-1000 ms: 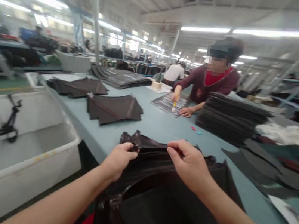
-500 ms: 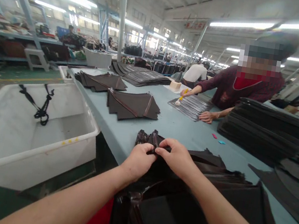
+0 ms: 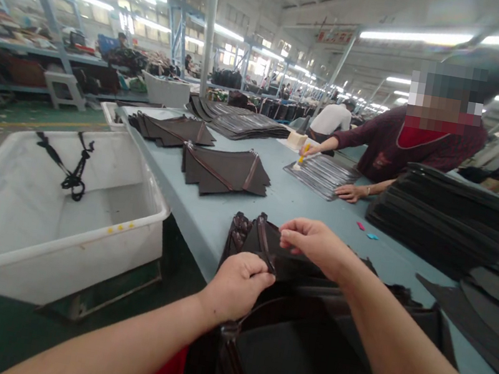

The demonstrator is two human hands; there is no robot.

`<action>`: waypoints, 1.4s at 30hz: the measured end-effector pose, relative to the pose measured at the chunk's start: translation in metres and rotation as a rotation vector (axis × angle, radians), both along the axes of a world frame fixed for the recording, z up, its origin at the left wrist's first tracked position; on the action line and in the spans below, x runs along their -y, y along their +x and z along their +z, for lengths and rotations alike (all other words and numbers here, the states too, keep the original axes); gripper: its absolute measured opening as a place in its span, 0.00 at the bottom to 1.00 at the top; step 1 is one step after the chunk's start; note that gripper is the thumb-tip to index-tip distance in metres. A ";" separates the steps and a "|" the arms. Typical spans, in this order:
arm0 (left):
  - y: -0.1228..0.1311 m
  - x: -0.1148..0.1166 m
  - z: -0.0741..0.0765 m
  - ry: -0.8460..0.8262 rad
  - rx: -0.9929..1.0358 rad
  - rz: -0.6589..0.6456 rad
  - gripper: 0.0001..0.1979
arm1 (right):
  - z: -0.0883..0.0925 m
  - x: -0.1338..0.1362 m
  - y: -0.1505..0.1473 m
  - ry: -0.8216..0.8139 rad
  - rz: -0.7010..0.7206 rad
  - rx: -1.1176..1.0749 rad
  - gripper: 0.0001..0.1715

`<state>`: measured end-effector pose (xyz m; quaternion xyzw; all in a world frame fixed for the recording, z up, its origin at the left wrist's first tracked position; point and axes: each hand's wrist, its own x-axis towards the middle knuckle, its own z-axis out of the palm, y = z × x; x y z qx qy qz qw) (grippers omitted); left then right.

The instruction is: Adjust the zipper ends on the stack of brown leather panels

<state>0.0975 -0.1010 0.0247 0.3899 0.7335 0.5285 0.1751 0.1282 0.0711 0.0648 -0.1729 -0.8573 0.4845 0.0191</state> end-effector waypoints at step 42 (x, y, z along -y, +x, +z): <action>-0.019 -0.021 0.006 -0.074 0.575 -0.010 0.14 | -0.058 -0.031 -0.059 0.467 0.188 0.268 0.13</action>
